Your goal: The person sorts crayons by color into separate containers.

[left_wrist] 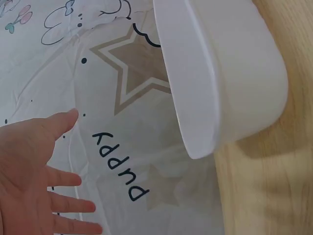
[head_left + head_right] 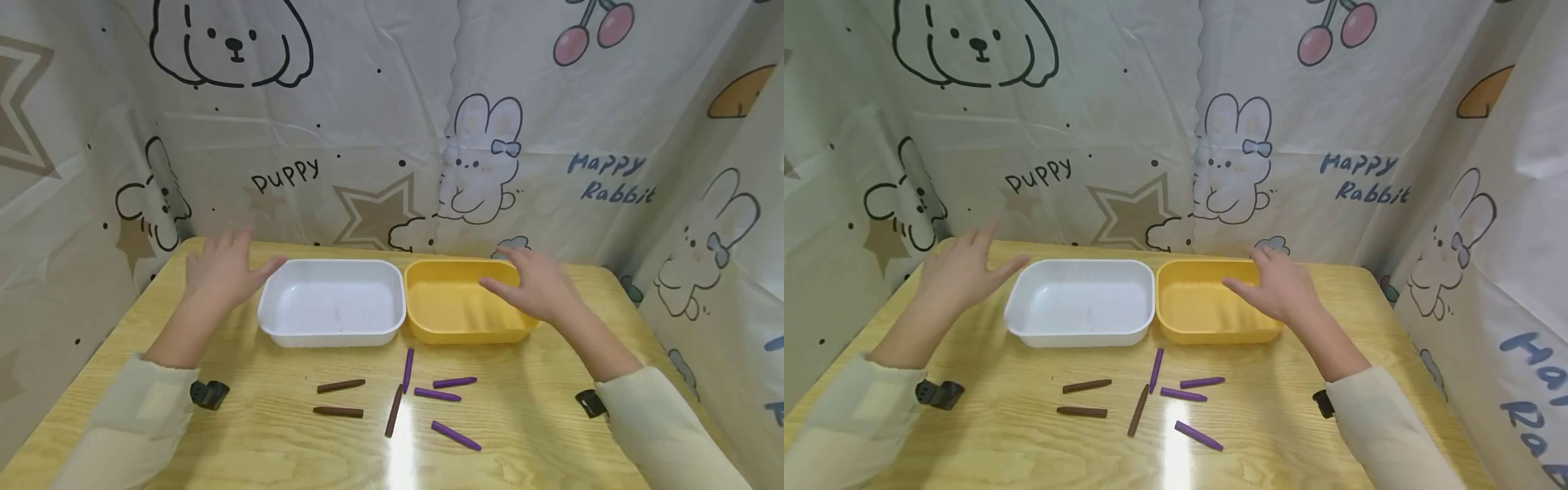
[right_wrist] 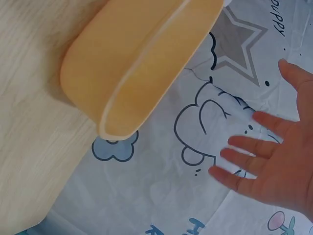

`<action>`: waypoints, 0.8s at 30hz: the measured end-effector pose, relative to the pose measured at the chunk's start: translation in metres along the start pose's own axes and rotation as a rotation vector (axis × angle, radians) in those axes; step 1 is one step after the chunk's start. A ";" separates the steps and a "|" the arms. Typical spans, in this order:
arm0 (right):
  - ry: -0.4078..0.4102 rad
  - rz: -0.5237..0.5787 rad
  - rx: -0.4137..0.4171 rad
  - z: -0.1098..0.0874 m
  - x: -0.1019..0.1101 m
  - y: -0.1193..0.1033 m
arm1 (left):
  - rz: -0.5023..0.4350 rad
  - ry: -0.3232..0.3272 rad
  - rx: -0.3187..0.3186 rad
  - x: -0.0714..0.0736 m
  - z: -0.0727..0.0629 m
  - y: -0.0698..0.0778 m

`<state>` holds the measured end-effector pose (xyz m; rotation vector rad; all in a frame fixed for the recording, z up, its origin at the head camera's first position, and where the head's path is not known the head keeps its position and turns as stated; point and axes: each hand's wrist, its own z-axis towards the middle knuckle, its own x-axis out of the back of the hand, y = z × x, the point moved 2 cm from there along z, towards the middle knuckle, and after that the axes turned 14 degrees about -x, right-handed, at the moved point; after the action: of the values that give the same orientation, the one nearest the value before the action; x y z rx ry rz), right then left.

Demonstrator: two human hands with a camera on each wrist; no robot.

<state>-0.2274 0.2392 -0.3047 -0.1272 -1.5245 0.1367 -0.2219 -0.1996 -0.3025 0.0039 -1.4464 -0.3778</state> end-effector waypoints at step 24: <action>-0.101 0.192 0.256 -0.040 -0.046 0.003 | -0.332 -0.095 -0.051 -0.052 -0.017 -0.038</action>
<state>-0.1895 0.2343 -0.3527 -0.0628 -1.5798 0.4954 -0.2185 -0.2257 -0.3636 0.1888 -1.5314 -0.6937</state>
